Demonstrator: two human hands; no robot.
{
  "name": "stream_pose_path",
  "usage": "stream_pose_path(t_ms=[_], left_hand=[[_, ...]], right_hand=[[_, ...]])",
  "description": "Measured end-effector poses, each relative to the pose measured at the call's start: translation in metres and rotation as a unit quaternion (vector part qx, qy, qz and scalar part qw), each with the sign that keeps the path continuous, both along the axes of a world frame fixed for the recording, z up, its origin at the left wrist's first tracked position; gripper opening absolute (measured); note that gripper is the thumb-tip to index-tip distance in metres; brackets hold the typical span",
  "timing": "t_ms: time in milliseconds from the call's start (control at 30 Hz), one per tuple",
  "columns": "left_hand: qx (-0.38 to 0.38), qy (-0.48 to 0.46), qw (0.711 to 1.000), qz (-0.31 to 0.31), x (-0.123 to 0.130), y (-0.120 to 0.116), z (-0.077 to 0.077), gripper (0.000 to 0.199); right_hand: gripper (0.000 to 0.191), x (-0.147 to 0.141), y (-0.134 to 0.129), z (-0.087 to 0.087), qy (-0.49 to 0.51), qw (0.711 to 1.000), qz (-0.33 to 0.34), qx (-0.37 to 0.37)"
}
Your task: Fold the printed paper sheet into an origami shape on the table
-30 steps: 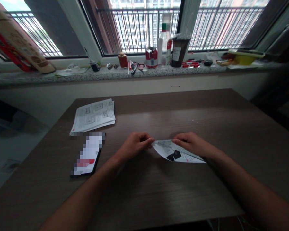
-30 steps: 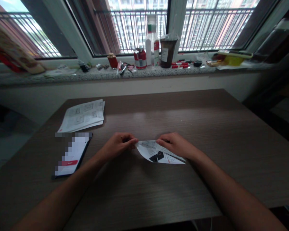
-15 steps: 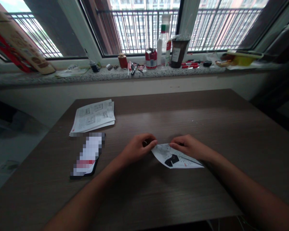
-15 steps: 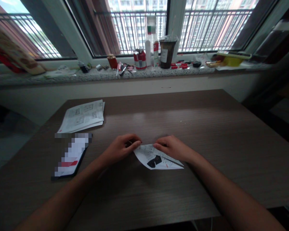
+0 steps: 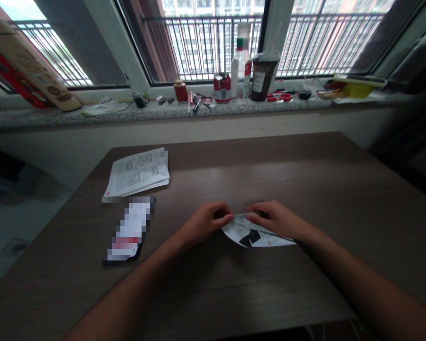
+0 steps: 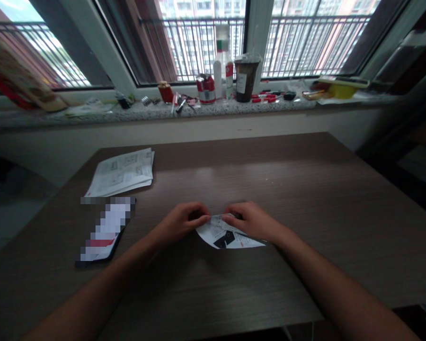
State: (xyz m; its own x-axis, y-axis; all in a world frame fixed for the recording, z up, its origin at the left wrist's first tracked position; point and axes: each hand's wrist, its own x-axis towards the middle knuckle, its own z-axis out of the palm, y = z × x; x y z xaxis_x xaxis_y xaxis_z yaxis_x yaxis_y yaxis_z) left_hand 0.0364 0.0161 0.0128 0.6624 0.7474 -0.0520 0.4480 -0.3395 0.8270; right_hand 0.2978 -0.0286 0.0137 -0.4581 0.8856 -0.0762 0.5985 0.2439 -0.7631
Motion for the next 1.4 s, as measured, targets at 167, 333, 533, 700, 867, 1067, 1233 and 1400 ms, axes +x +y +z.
stream_pose_path(t_ms=[167,333,533,700,867,1067,1233,1400], left_hand=[[0.039,-0.001,0.998,0.041,-0.002,0.001,0.000,0.014],[0.059,0.002,0.996,0.064,-0.005,0.003,-0.006,0.015],[0.068,0.007,0.995,0.075,-0.006,0.003,-0.004,0.014],[0.071,0.022,0.993,0.090,-0.006,0.002,-0.003,0.013],[0.076,0.040,0.993,0.075,-0.006,0.002,-0.002,0.019],[0.129,0.017,0.992,0.004,-0.007,0.000,0.001,0.029],[0.177,0.045,0.980,-0.081,-0.009,-0.001,0.004,0.033],[0.173,0.070,0.972,-0.142,-0.009,-0.002,0.007,0.035]], right_hand=[[0.031,0.010,0.006,0.000,0.057,0.997,-0.030,0.033],[0.043,0.019,0.007,0.011,0.081,0.989,-0.103,0.065],[0.033,0.023,0.005,0.022,0.053,0.984,-0.043,0.162],[0.023,0.022,0.002,0.020,0.008,0.982,0.054,0.183],[0.005,0.020,0.003,0.015,-0.001,0.977,0.054,0.207],[0.005,0.020,0.004,0.013,-0.012,0.975,0.041,0.219],[0.007,0.021,0.005,0.007,-0.019,0.970,0.024,0.239],[0.007,0.022,0.007,0.004,-0.023,0.969,0.019,0.246]])
